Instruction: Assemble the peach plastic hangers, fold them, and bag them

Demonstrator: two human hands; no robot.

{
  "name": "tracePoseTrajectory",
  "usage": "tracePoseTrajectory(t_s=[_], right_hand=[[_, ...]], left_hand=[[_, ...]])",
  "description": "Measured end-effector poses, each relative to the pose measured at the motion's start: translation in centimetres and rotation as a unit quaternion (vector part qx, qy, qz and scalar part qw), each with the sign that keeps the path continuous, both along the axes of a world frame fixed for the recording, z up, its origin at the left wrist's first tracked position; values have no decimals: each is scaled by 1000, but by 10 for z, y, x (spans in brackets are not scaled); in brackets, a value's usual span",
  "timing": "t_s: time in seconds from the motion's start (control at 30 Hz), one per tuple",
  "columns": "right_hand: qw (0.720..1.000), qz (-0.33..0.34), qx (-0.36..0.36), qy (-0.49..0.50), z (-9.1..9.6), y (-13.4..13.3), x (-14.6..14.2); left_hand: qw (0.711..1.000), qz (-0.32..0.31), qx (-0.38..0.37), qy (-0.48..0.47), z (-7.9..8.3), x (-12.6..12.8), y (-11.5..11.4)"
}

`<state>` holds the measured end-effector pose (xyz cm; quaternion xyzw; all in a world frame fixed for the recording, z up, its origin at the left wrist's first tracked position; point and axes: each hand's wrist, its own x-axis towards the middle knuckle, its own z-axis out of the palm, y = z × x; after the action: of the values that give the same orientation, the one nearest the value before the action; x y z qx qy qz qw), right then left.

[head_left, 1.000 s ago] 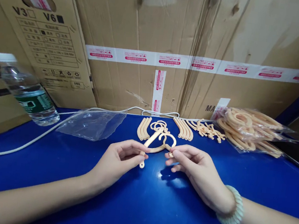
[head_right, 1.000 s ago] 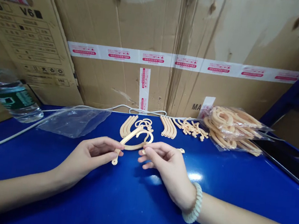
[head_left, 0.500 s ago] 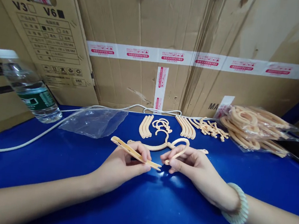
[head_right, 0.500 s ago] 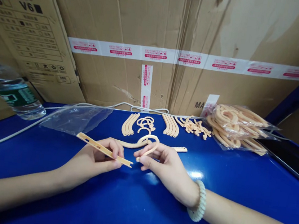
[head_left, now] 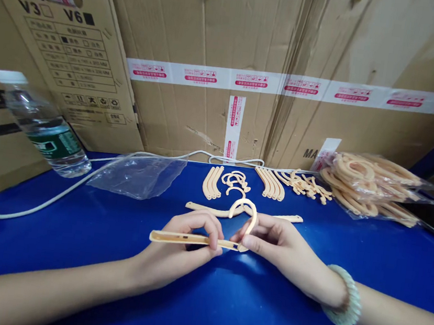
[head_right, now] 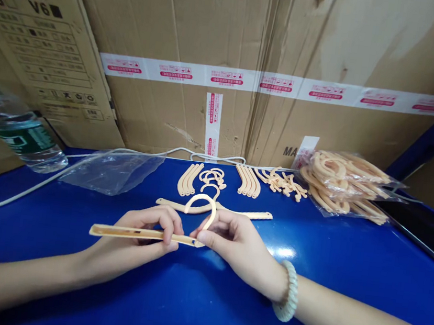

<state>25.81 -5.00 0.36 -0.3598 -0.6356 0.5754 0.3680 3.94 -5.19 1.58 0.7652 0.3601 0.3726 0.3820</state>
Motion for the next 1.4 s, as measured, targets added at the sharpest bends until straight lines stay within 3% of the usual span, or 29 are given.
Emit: tracePoseTrajectory(t_s=[0.3,0.83,1.23,1.33,1.4], right_hand=[[999,-13,43,-20,-3,-1,-5],[991,-64,96,-74,0,-7,-12],[994,-28,90,-55,1,-7,-12],[994,-31,87,-59,-1,-8,-12],[993,-40,98,-59,-1,-9,-13]], left_hand=[[1000,-18,23,3,0,1,-2],[999,4,-51,-7,-6,4,-4],[995,-37,92,16,-11,-1,-8],[995,-32,89,20,-10,0,-10],[999,-12,42,-5,-9,2,-10]])
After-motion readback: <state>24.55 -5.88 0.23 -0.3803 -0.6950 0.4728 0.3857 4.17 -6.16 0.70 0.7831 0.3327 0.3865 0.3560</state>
